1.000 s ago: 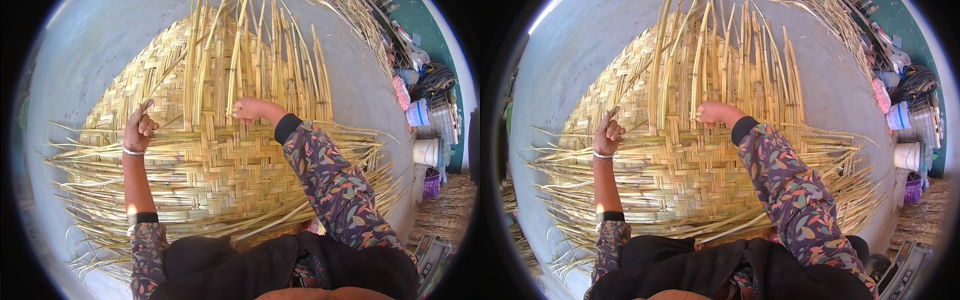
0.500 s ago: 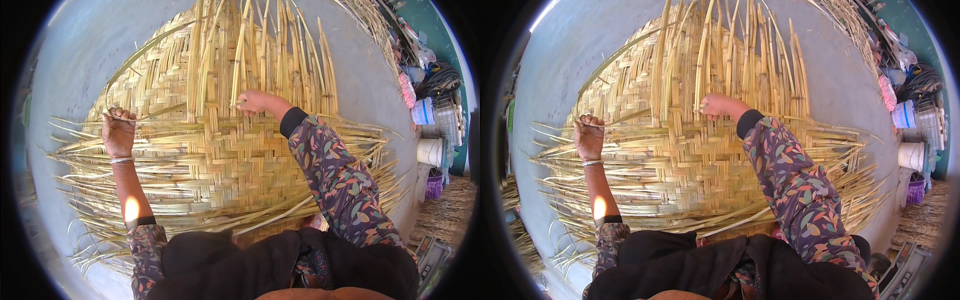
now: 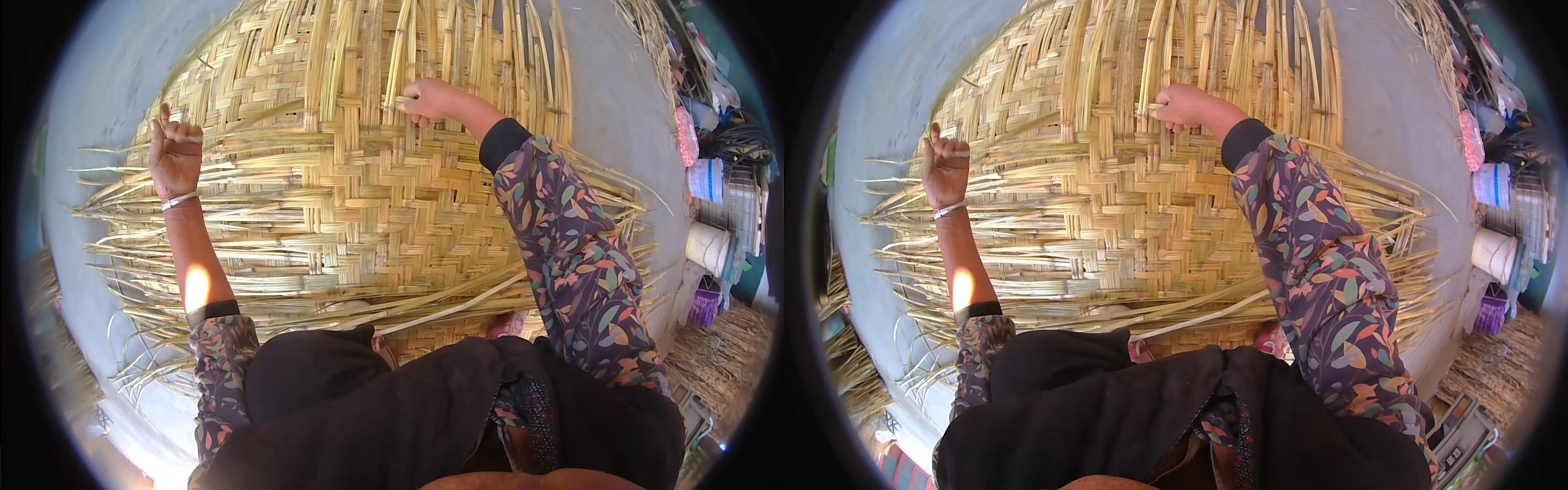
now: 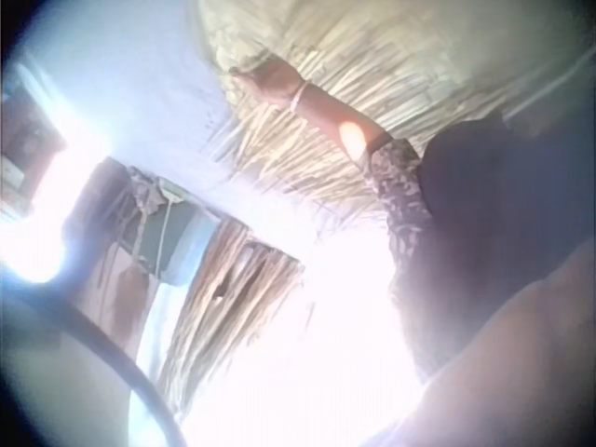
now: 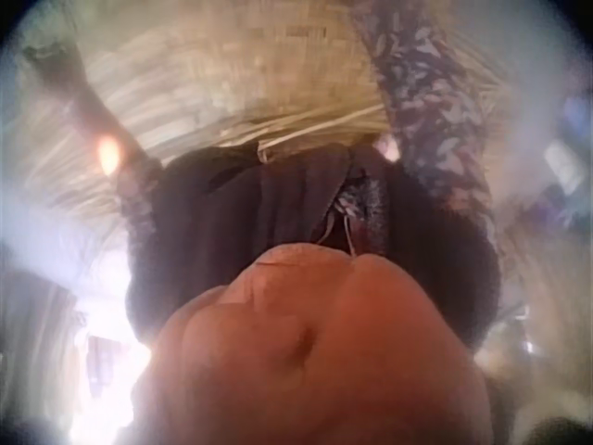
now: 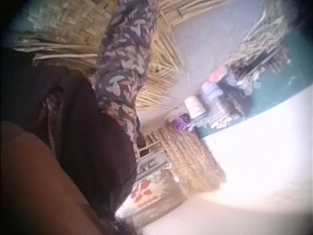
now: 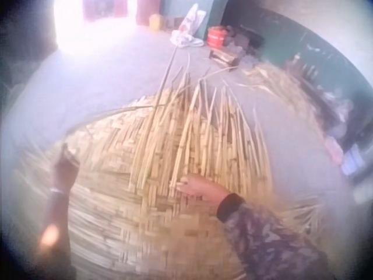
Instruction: The person weaves a large mat by hand, interlacing long dried palm leaves in a tight pattern. They repeatedly pull and tuck strands to secure the weave, working across the surface of the mat.
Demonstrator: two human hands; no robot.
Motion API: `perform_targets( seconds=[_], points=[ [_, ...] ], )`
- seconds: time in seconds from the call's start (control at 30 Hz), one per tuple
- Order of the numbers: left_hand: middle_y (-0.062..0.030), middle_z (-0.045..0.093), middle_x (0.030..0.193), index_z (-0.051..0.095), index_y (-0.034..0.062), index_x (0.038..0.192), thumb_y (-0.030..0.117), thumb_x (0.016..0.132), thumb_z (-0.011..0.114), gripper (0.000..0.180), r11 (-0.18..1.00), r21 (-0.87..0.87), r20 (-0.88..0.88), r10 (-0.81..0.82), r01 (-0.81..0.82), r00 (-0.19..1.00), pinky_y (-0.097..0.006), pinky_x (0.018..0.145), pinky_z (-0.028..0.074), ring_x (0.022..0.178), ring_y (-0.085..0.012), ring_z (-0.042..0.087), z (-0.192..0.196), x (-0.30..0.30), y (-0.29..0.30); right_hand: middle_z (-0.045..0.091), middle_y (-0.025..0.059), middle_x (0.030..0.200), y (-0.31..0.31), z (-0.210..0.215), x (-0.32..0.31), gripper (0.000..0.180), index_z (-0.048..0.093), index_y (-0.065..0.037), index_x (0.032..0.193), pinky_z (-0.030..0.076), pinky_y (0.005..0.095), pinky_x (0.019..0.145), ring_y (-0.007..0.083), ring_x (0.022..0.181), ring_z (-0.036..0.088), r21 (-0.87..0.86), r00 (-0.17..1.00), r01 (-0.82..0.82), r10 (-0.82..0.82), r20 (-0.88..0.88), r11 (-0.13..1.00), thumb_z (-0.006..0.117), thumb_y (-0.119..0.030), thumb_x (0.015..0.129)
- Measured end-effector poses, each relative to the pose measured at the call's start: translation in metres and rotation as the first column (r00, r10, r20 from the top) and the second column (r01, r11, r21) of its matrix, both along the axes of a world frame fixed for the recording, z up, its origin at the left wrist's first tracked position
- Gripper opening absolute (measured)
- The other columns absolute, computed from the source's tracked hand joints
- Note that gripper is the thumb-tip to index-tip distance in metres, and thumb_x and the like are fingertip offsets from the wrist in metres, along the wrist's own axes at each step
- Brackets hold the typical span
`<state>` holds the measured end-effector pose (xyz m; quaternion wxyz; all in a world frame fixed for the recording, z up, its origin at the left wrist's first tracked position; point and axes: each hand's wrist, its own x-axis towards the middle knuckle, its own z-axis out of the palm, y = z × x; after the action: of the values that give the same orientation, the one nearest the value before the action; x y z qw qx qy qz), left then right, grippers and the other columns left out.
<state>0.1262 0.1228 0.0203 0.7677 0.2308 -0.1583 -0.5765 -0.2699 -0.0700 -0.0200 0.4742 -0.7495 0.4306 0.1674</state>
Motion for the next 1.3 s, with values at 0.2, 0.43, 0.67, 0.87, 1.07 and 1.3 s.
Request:
perform_targets(
  seconds=[0.2, 0.43, 0.67, 0.87, 1.07, 1.3],
  points=[
    [0.0000, 0.050, 0.073, 0.056, 0.0033, 0.103, 0.021, 0.094, 0.052, 0.020, 0.994, -0.083, 0.054, 0.070, -0.065, 0.996, -0.034, 0.079, 0.042, 0.070, -0.0146, 0.047, 0.010, 0.011, 0.004, 0.066, 0.0091, 0.078, 0.000, -0.004, -0.003, 0.043, 0.059, -0.001, 0.106, 0.049, 0.0321, 0.051, 0.0185, 0.065, 0.065, 0.008, 0.997, 0.074, -0.074, 0.021, 0.997, 0.048, -0.040, 0.093],
    [-0.0006, 0.056, 0.077, 0.057, 0.0030, 0.105, 0.019, 0.093, 0.053, 0.021, 0.985, 0.005, 0.008, 0.174, -0.174, 0.985, -0.034, 0.079, 0.042, 0.075, -0.0148, 0.052, -0.007, 0.024, 0.005, 0.066, 0.0104, 0.079, 0.004, 0.006, 0.006, 0.047, 0.058, 0.001, 0.108, 0.051, 0.0339, 0.057, 0.0186, 0.064, 0.064, -0.046, 0.998, 0.027, -0.029, -0.057, 0.999, 0.048, -0.042, 0.092],
    [0.0008, 0.054, 0.077, 0.054, 0.0010, 0.112, 0.018, 0.093, 0.052, 0.025, 0.988, -0.156, 0.115, 0.014, 0.004, 0.993, -0.034, 0.079, 0.040, 0.073, -0.0136, 0.049, 0.031, 0.025, 0.023, 0.065, 0.0072, 0.070, 0.008, -0.005, 0.005, 0.040, 0.059, -0.001, 0.091, 0.049, 0.0326, 0.055, 0.0181, 0.058, 0.064, -0.081, 1.000, 0.024, -0.024, 0.009, 0.996, 0.047, -0.038, 0.093],
    [-0.0049, 0.061, 0.092, 0.058, 0.0041, 0.100, 0.014, 0.091, 0.055, 0.014, 0.973, 0.009, 0.065, 0.229, -0.230, 0.971, -0.038, 0.088, 0.044, 0.095, -0.0204, 0.055, 0.002, 0.041, 0.019, 0.064, 0.0074, 0.067, 0.003, -0.008, 0.000, 0.038, 0.058, -0.001, 0.082, 0.048, 0.0333, 0.053, 0.0181, 0.057, 0.063, -0.074, 0.998, 0.055, -0.053, 0.032, 0.996, 0.049, -0.037, 0.092],
    [-0.0058, 0.064, 0.090, 0.060, 0.0059, 0.093, 0.017, 0.088, 0.061, 0.012, 0.721, 0.464, 0.379, 0.364, -0.515, 0.851, -0.033, 0.078, 0.049, 0.085, -0.0199, 0.059, -0.097, 0.121, 0.007, 0.063, 0.0122, 0.067, 0.006, -0.007, 0.007, 0.035, 0.059, -0.004, 0.079, 0.048, 0.0398, 0.056, 0.0272, 0.062, 0.062, -0.222, 0.997, -0.069, 0.077, 0.028, 0.973, 0.052, -0.037, 0.088],
    [-0.0085, 0.061, 0.079, 0.058, 0.0055, 0.091, 0.019, 0.082, 0.068, 0.020, 0.478, 0.753, 0.360, 0.277, -0.453, 0.891, -0.032, 0.055, 0.048, 0.068, -0.0213, 0.059, -0.102, 0.050, -0.058, 0.055, 0.0189, 0.074, 0.007, 0.009, -0.003, 0.036, 0.057, 0.000, 0.083, 0.041, 0.0478, 0.064, 0.0368, 0.070, 0.053, -0.328, 0.982, -0.153, 0.107, -0.153, 0.932, 0.052, -0.035, 0.089]
  ],
)
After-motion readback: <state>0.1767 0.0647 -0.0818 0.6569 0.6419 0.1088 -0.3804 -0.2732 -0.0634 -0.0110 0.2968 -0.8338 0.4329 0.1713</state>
